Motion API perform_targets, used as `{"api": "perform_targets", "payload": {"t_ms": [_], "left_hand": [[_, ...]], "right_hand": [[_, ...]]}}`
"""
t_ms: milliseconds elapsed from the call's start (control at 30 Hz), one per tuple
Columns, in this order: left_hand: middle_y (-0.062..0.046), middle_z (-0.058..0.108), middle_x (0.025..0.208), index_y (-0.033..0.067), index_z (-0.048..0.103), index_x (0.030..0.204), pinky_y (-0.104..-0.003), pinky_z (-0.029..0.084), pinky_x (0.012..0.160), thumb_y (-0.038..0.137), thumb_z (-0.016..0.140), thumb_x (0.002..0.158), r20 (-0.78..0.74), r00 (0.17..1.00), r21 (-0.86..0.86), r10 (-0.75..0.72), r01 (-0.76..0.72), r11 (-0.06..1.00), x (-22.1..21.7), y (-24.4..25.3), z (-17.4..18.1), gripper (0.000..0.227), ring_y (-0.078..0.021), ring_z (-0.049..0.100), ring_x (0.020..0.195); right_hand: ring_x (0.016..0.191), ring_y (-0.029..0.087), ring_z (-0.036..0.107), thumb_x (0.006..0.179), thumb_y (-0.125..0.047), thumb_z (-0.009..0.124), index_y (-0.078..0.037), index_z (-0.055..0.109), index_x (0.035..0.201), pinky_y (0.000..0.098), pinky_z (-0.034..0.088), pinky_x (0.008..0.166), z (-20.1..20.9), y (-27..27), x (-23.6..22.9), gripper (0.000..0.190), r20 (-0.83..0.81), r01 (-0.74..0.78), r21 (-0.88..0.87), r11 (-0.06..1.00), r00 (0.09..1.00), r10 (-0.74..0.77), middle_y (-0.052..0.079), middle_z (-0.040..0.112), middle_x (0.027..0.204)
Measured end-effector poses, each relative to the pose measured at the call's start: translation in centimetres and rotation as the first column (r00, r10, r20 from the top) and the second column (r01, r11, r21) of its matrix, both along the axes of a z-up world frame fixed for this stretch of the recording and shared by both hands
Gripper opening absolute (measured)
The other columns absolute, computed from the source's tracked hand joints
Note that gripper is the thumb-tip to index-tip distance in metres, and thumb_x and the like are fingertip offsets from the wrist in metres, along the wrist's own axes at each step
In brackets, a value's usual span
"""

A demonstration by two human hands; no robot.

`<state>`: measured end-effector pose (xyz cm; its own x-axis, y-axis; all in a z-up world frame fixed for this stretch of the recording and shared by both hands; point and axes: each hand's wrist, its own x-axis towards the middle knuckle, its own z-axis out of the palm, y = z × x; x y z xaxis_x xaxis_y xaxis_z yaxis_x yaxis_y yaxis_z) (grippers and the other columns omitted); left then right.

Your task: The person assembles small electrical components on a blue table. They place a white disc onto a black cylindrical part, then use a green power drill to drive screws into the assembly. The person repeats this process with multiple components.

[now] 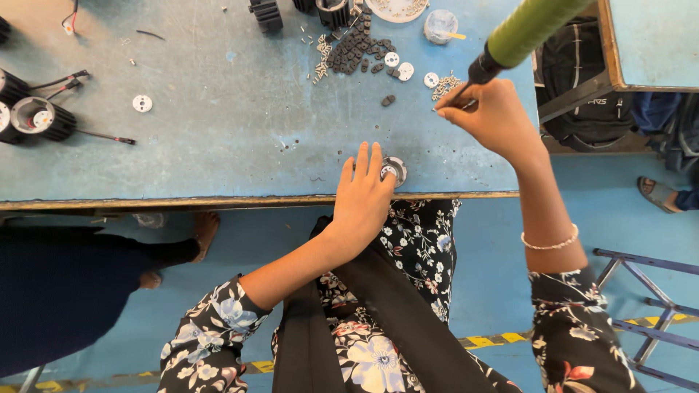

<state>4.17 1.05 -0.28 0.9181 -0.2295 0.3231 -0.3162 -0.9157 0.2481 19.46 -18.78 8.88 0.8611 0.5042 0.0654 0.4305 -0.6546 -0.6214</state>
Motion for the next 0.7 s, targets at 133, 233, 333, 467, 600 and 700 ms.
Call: {"api": "perform_targets", "payload": {"t_ms": [133, 233, 333, 467, 600, 700], "left_hand": [[-0.033, 0.048, 0.144, 0.0, 0.065, 0.11, -0.054, 0.038, 0.109, 0.004, 0.066, 0.078, 0.024, 1.0, -0.009, 0.001, 0.0, 1.0, 0.0, -0.1, -0.1, 0.032, -0.0459, 0.043, 0.138], [-0.032, 0.048, 0.145, -0.0001, 0.065, 0.108, -0.054, 0.038, 0.11, 0.005, 0.067, 0.079, 0.036, 0.999, 0.003, 0.001, -0.001, 1.0, 0.0, -0.1, -0.2, 0.029, -0.0456, 0.043, 0.139], [-0.033, 0.048, 0.145, -0.0012, 0.065, 0.106, -0.054, 0.038, 0.11, 0.006, 0.067, 0.079, 0.042, 0.999, 0.0, -0.004, 0.004, 1.0, -0.1, -0.1, -0.1, 0.028, -0.0457, 0.043, 0.139], [-0.032, 0.048, 0.146, -0.0008, 0.065, 0.104, -0.054, 0.038, 0.11, 0.005, 0.068, 0.078, 0.015, 1.0, 0.001, 0.0, 0.0, 1.0, -0.1, -0.1, 0.0, 0.027, -0.0454, 0.043, 0.14], [-0.033, 0.049, 0.145, -0.0002, 0.065, 0.103, -0.055, 0.038, 0.11, 0.005, 0.069, 0.077, 0.014, 1.0, -0.009, -0.001, 0.001, 1.0, -0.1, 0.0, 0.1, 0.027, -0.0457, 0.043, 0.139], [-0.032, 0.05, 0.145, 0.0004, 0.065, 0.102, -0.054, 0.038, 0.11, 0.005, 0.069, 0.078, 0.026, 1.0, -0.008, -0.001, 0.001, 1.0, -0.1, 0.0, 0.1, 0.024, -0.0454, 0.044, 0.139]], "right_hand": [[0.087, 0.022, 0.077, 0.089, -0.014, 0.078, 0.002, 0.075, 0.102, 0.0318, 0.06, 0.08, 1.1, -0.1, -2.3, 0.021, -0.077, -0.035, -0.018, 0.999, 0.996, 0.033, 0.014, 0.077, 0.093], [0.088, 0.024, 0.077, 0.088, -0.015, 0.077, 0.002, 0.074, 0.101, 0.0339, 0.059, 0.08, 2.1, -0.6, -4.1, 0.022, -0.105, -0.023, -0.118, 0.993, 0.994, 0.011, 0.016, 0.077, 0.092], [0.089, 0.025, 0.077, 0.088, -0.018, 0.076, 0.0, 0.074, 0.102, 0.0356, 0.058, 0.078, 2.9, -0.6, -5.5, 0.023, -0.128, -0.012, -0.181, 0.983, 0.992, -0.011, 0.015, 0.077, 0.092], [0.088, 0.026, 0.076, 0.088, -0.021, 0.075, -0.004, 0.076, 0.101, 0.0369, 0.057, 0.076, 3.6, -0.6, -6.7, 0.022, -0.134, 0.001, -0.237, 0.971, 0.99, -0.033, 0.012, 0.077, 0.093], [0.083, 0.026, 0.075, 0.088, -0.022, 0.076, -0.005, 0.077, 0.1, 0.0377, 0.057, 0.074, 4.3, -0.9, -6.9, 0.021, -0.117, -0.06, -0.252, 0.966, 0.993, 0.031, 0.011, 0.076, 0.092], [0.082, 0.026, 0.074, 0.088, -0.022, 0.077, -0.004, 0.077, 0.1, 0.0372, 0.057, 0.073, 4.9, -1.3, -6.8, 0.022, -0.075, -0.07, -0.242, 0.968, 0.996, 0.053, 0.012, 0.075, 0.091]]}}
